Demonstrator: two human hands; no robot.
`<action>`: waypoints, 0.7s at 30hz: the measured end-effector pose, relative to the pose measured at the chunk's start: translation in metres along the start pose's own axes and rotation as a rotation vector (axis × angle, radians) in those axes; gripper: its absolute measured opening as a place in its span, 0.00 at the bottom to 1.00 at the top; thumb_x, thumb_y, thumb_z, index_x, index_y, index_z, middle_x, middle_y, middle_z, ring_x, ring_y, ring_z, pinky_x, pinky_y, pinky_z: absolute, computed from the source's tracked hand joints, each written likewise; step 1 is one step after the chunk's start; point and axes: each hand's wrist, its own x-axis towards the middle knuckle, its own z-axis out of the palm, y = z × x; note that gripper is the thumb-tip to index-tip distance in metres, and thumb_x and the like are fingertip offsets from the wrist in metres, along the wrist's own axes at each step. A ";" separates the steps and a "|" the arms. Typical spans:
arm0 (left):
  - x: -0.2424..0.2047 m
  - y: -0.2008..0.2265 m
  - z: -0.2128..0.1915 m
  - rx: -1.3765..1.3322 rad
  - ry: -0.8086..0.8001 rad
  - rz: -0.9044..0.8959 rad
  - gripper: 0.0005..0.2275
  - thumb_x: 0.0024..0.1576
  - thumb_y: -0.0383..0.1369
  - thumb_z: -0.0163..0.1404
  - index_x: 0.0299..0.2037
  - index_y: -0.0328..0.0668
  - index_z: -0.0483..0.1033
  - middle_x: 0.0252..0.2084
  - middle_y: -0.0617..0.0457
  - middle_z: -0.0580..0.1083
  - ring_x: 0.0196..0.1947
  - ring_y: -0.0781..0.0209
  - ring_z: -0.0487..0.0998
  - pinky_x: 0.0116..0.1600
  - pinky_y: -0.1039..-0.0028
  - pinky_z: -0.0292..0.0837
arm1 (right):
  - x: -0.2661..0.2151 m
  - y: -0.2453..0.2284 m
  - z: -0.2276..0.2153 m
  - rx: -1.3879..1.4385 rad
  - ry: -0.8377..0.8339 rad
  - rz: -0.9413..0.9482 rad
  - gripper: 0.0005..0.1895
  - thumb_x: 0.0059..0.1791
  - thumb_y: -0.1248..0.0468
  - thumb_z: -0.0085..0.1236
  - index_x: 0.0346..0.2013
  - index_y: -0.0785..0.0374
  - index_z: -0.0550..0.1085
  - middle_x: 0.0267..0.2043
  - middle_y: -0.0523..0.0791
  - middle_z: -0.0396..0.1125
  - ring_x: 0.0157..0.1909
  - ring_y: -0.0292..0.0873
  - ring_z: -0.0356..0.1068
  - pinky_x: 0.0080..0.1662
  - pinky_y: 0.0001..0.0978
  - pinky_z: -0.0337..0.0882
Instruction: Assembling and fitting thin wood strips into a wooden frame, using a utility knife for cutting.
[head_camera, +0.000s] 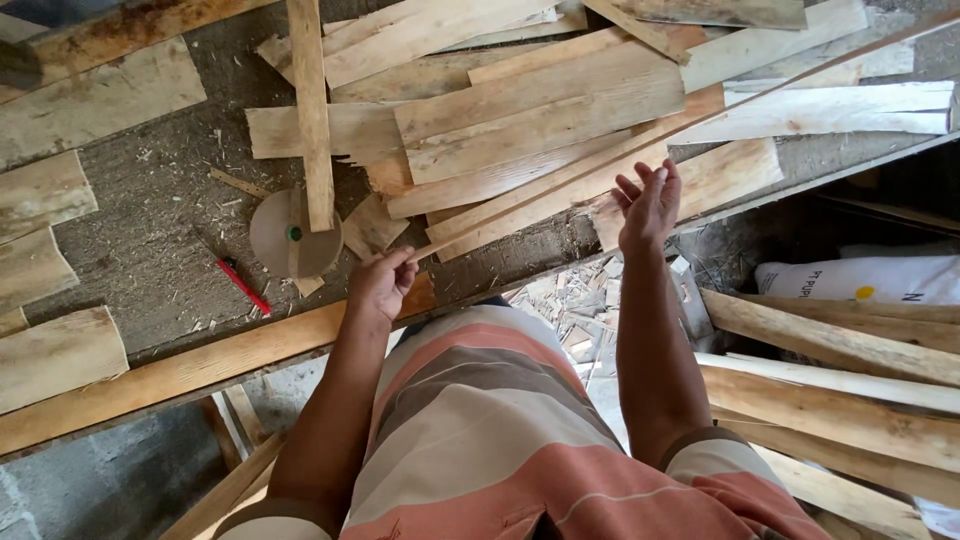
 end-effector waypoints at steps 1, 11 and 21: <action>-0.004 -0.001 0.000 -0.001 0.002 0.001 0.03 0.58 0.26 0.59 0.38 0.35 0.79 0.30 0.51 0.78 0.25 0.66 0.78 0.28 0.82 0.73 | 0.001 -0.002 0.001 0.000 -0.002 0.002 0.25 0.60 0.55 0.43 0.71 0.57 0.57 0.61 0.53 0.68 0.47 0.51 0.77 0.45 0.39 0.82; -0.052 0.010 0.016 0.085 -0.060 0.082 0.09 0.56 0.26 0.59 0.45 0.36 0.76 0.33 0.49 0.79 0.25 0.64 0.80 0.28 0.79 0.78 | 0.005 -0.024 0.021 -0.106 0.106 -0.043 0.22 0.57 0.50 0.53 0.60 0.58 0.63 0.54 0.49 0.69 0.43 0.44 0.75 0.39 0.34 0.82; -0.125 0.043 0.033 0.762 -0.168 0.869 0.11 0.60 0.27 0.57 0.51 0.34 0.74 0.38 0.47 0.78 0.34 0.63 0.80 0.35 0.74 0.80 | 0.041 0.028 -0.021 0.367 -0.001 -0.001 0.14 0.57 0.65 0.61 0.43 0.64 0.62 0.39 0.51 0.69 0.35 0.44 0.71 0.35 0.34 0.76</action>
